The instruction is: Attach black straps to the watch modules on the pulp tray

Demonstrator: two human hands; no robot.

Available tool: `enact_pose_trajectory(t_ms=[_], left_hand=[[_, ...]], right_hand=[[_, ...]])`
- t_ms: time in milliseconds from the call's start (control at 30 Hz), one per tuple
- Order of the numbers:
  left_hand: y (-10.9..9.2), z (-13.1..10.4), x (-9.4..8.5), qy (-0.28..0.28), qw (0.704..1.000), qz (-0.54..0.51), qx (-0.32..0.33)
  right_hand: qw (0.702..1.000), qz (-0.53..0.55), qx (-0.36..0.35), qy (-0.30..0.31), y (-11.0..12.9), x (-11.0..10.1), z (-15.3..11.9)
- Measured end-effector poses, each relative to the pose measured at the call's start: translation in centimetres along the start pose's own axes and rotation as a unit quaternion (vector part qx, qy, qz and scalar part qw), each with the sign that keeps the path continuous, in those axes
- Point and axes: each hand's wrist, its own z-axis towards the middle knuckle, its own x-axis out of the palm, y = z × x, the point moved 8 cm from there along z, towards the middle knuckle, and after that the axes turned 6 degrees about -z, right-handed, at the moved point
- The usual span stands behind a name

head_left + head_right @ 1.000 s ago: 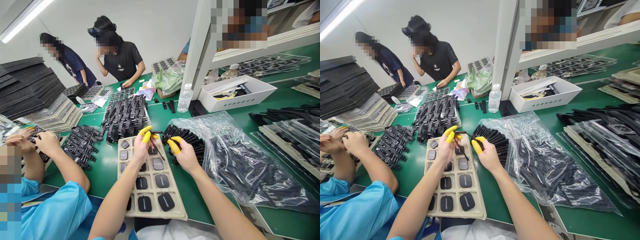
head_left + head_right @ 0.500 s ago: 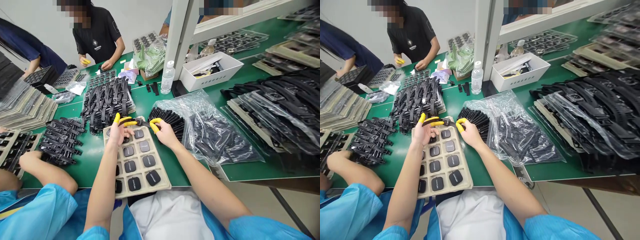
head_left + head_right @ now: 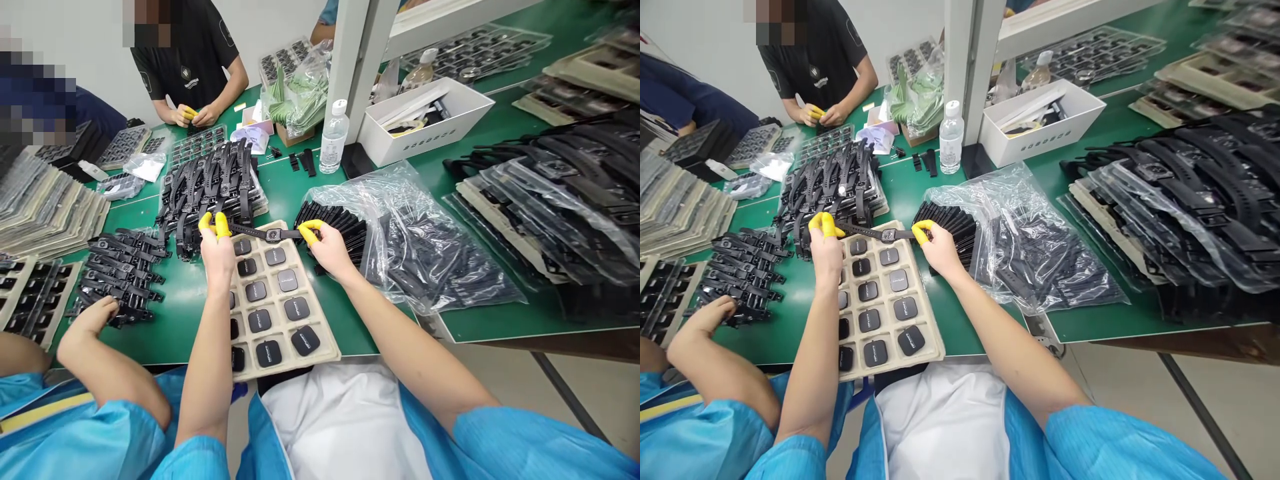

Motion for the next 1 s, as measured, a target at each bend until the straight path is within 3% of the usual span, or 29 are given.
enact_pose_trajectory(t_ms=[133,300,400,500,700,867,1000], left_hand=[[-1.3,-0.1,-0.1,-0.024,0.992,0.108,0.064],[-1.6,-1.0,3.0,0.080,0.956,0.226,0.167],[-0.9,-1.8,4.7,0.143,0.918,0.324,0.180],[-0.8,-2.3,5.1,0.158,0.895,0.377,0.177],[-1.3,-2.8,5.0,0.154,0.888,0.400,0.166],[-1.1,-2.8,5.1,0.155,0.895,0.380,0.174],[-1.5,-2.7,5.1,0.149,0.903,0.356,0.187]], right_hand=[[0.999,-0.029,-0.030,0.004,0.4,0.1,-0.1],[0.981,-0.163,-0.104,-0.015,1.8,-0.6,-0.8],[0.972,-0.197,-0.123,-0.027,2.3,-1.1,-1.0],[0.971,-0.197,-0.130,-0.031,2.3,-1.3,-1.0],[0.975,-0.179,-0.128,-0.010,1.9,-1.0,-0.9],[0.969,-0.192,-0.147,0.058,2.7,-0.2,-1.4],[0.962,-0.209,-0.162,0.067,3.3,-0.1,-1.6]])
